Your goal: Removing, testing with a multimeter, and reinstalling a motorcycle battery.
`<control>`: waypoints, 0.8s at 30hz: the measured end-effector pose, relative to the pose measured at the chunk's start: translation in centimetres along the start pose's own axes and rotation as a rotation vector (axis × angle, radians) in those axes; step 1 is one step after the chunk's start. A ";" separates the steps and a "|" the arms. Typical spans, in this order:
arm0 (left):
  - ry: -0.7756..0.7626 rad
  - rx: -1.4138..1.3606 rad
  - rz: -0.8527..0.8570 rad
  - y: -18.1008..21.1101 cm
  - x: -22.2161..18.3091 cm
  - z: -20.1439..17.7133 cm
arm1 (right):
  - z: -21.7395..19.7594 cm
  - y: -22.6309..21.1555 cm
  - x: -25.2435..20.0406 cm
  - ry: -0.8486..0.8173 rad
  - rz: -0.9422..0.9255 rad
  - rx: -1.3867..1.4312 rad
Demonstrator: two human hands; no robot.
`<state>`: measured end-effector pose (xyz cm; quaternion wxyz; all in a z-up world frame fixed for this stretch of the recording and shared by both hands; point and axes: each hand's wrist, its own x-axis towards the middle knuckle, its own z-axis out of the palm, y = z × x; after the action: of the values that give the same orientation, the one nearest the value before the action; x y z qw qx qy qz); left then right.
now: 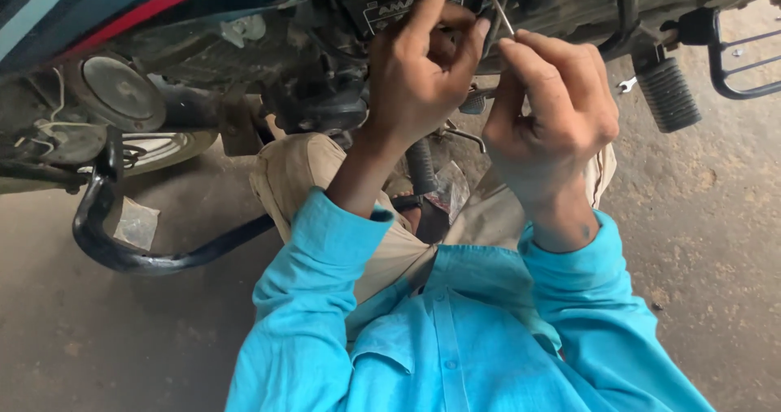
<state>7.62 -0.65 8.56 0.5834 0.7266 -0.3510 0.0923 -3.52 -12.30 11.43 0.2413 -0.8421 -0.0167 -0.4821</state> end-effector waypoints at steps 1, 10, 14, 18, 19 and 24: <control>0.002 0.001 0.000 -0.3 0.1 -0.2 | 0.0 0.0 0.0 0.000 -0.001 0.001; 0.091 0.854 0.375 -1.0 1.0 -1.3 | 1.0 0.5 -0.6 -0.037 0.013 0.014; 0.054 0.658 0.373 -1.1 0.8 -1.6 | 2.0 -0.8 -0.9 -0.044 -0.018 -0.077; -0.037 0.285 0.309 -1.7 0.8 -1.6 | 3.5 -1.6 -1.4 0.092 0.201 -0.016; -0.024 0.288 0.318 -1.5 0.8 -1.7 | 4.0 -1.9 -1.6 0.097 0.186 -0.012; -0.068 0.452 0.411 -2.5 0.1 -1.3 | 5.4 -3.6 -1.5 0.156 0.240 -0.105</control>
<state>9.59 0.69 7.04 0.3641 0.7543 -0.4806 0.2598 -0.94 -6.58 9.34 0.2531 -0.8095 0.1281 -0.5140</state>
